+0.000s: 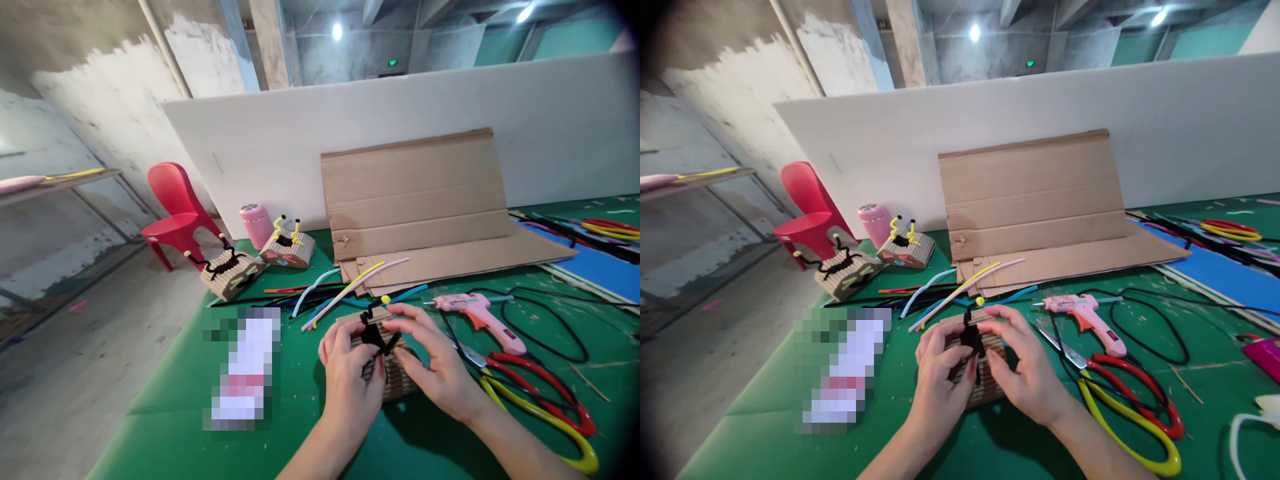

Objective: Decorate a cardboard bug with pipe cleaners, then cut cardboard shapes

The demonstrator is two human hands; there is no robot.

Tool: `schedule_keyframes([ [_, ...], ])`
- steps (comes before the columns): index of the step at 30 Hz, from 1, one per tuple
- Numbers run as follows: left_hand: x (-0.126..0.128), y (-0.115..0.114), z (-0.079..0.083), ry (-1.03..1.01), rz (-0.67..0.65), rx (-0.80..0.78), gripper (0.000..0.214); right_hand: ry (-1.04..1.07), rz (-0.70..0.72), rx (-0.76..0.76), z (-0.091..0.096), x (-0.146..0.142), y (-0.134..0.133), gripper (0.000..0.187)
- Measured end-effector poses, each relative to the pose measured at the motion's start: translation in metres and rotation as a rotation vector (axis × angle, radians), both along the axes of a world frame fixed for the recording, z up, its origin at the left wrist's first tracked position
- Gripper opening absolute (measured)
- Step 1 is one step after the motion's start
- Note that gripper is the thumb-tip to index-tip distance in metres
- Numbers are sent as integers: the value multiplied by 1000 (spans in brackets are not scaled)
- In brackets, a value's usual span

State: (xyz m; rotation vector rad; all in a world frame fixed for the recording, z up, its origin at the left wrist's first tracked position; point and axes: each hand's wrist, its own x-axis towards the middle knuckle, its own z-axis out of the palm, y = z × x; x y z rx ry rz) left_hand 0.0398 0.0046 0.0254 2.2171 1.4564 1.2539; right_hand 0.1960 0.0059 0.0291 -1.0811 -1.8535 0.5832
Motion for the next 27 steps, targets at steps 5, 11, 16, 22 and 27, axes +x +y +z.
schedule_keyframes([
  [5, 0, 0, 1, 8, 1, -17, 14, 1, 78, 1, 7, -8, 0, 25],
  [11, 1, 1, 1, -1, 7, -19, 15, -6, 74, -11, 2, -8, 0, 26],
  [16, 1, 1, 0, 6, 1, -32, 16, -16, 86, -14, 3, -8, -1, 23],
  [22, 0, 0, 1, 16, 6, -92, 15, -11, 84, -10, 4, -10, -1, 14],
  [27, -2, -1, 4, 58, -17, -87, 13, -2, 89, 2, 3, -12, 1, 13],
])
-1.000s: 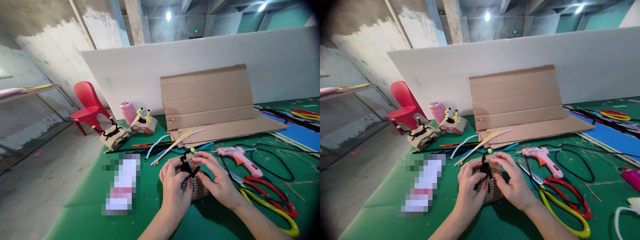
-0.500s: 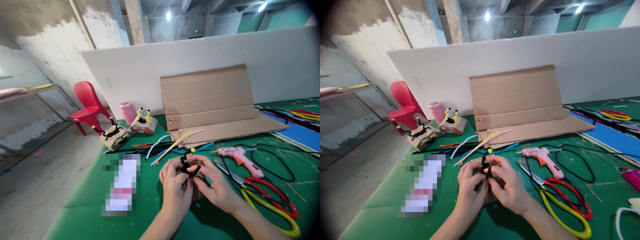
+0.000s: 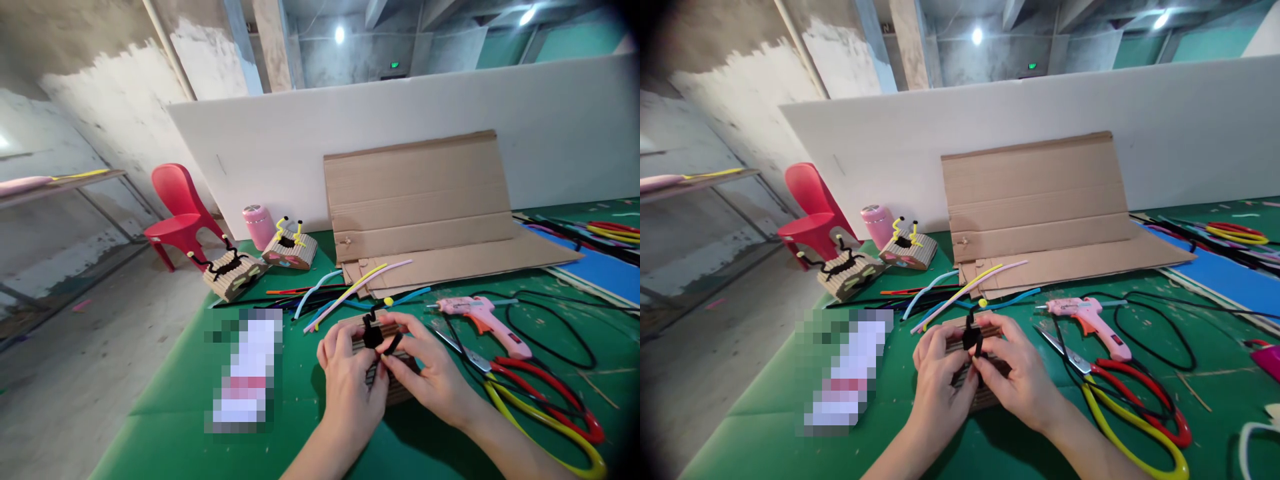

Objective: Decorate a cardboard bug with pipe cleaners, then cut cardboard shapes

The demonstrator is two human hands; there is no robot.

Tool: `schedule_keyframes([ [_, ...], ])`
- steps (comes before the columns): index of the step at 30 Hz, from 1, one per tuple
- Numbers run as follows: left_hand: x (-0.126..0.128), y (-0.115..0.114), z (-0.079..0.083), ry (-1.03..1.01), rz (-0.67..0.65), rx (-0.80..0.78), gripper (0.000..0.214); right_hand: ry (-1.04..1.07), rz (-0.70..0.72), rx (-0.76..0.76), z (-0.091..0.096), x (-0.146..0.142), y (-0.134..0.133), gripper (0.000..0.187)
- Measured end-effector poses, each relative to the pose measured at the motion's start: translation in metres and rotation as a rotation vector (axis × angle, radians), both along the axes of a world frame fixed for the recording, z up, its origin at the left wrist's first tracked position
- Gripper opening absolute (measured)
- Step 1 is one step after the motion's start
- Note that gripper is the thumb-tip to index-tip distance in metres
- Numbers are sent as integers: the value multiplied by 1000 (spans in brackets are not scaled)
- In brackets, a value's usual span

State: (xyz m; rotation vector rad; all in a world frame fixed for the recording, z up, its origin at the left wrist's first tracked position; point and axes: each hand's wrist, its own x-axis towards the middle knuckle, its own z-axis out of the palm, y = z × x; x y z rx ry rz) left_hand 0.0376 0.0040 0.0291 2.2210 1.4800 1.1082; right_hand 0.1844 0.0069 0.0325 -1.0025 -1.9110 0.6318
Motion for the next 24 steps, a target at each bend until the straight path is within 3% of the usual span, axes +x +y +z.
schedule_keyframes([
  [17, 2, -1, -2, 1, 8, -28, 20, 34, 10, 19, -9, 5, 0, 17],
  [24, 0, -3, -1, 2, 3, -20, 15, 11, 8, 31, -3, 6, 0, 21],
])
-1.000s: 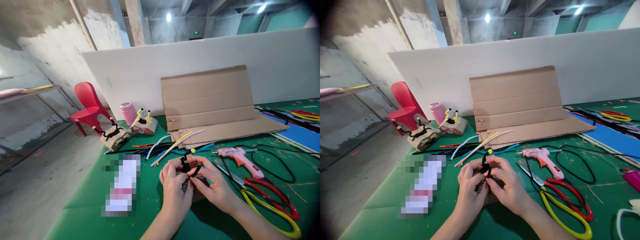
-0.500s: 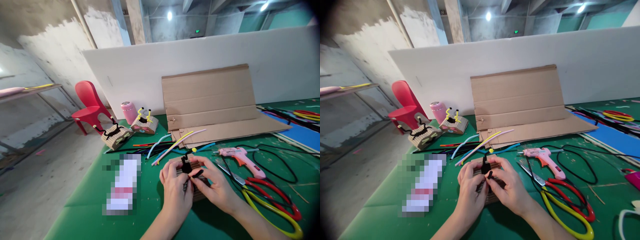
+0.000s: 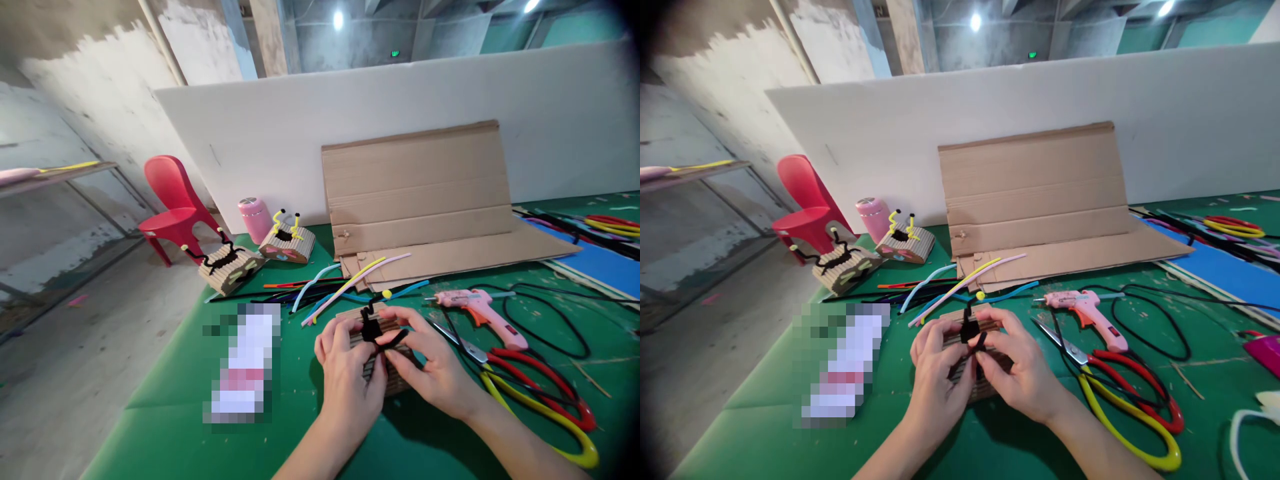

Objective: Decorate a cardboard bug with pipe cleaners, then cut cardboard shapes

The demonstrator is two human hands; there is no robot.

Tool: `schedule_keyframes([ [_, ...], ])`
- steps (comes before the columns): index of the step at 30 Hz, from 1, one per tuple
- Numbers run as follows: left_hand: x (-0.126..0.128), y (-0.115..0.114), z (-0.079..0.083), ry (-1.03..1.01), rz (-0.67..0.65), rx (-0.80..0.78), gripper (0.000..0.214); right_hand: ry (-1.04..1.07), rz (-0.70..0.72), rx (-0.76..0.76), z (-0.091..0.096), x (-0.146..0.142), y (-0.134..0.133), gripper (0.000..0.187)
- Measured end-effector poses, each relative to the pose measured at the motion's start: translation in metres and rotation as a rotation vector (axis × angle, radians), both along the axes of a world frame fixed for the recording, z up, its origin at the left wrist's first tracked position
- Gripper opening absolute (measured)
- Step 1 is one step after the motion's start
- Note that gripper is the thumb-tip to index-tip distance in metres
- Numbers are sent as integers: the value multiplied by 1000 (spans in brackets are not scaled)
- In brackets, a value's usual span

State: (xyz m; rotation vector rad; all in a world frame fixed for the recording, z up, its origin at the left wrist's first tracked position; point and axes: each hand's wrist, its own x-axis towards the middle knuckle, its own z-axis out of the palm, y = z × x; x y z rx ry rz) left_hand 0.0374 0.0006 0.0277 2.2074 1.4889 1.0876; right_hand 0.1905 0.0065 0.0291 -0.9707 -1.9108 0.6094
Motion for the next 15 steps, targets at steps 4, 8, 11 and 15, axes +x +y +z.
schedule_keyframes([
  [4, -1, -2, 2, -2, -15, -3, 15, -9, 29, -13, 3, 1, -1, 25],
  [8, -1, -3, 5, 1, -23, -36, 17, 2, 26, -32, 2, 1, -1, 24],
  [11, 1, -2, 7, 7, -21, -64, 17, 12, 15, -43, 2, 0, 0, 21],
  [15, 3, -3, 8, 6, -2, -72, 19, 9, 9, -42, 3, -1, 0, 17],
])
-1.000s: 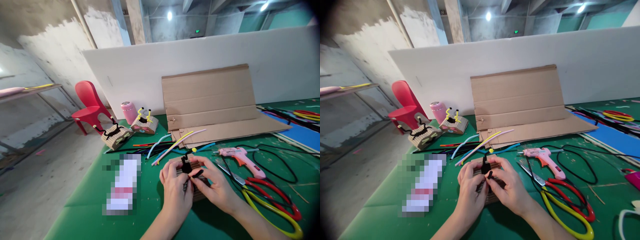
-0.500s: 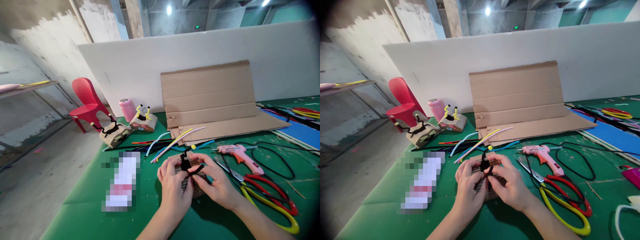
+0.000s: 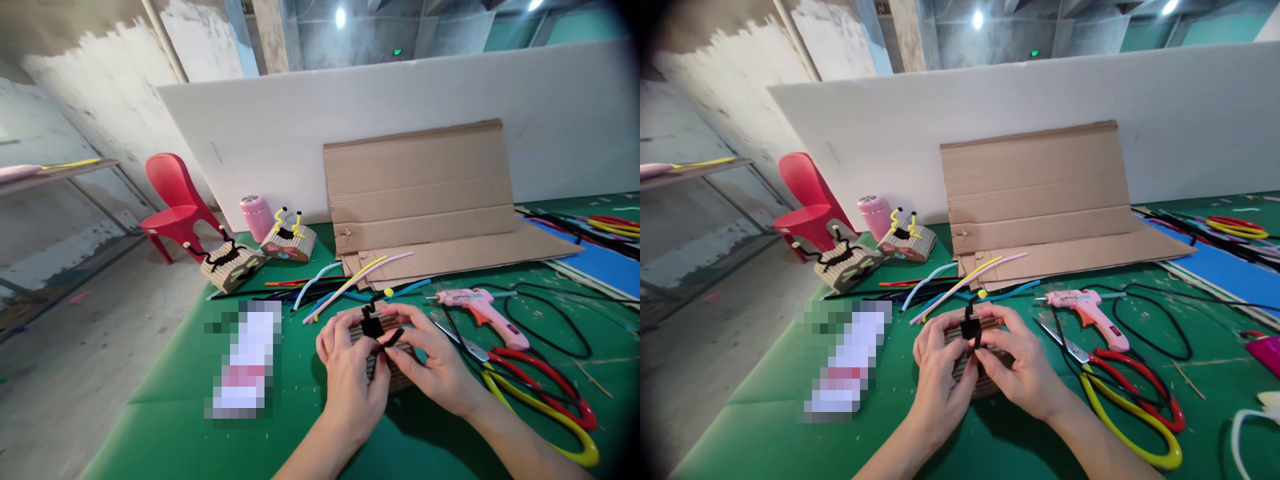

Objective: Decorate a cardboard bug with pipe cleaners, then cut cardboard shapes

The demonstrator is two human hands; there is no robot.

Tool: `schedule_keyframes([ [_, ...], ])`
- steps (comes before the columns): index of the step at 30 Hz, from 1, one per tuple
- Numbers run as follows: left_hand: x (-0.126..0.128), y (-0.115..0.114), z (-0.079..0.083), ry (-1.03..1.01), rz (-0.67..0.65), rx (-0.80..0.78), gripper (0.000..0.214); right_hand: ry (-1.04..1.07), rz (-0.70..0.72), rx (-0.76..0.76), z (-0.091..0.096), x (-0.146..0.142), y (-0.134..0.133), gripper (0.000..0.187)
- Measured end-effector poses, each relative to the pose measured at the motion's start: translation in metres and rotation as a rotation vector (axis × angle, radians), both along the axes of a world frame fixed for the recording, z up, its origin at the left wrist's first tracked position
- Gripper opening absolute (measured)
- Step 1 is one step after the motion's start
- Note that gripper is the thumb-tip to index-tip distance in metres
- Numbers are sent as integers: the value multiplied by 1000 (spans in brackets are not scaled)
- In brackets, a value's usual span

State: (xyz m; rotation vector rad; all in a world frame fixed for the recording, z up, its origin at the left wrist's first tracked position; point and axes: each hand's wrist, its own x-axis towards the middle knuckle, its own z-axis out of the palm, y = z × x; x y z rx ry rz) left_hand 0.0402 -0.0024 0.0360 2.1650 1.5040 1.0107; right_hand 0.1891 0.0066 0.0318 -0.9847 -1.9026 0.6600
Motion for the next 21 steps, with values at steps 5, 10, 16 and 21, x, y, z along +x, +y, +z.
schedule_keyframes([
  [5, 0, 0, -1, 11, 11, -4, 17, -5, -9, 9, 1, 0, 0, 16],
  [10, 0, 0, -4, -4, 5, -9, 17, -1, -4, 10, -1, 0, 0, 16],
  [16, 1, 2, -5, -18, 13, -10, 22, 29, 19, 14, -4, 2, -2, 18],
  [21, 1, 3, -5, -13, 14, -16, 21, 17, 43, 8, -4, 4, -4, 21],
])
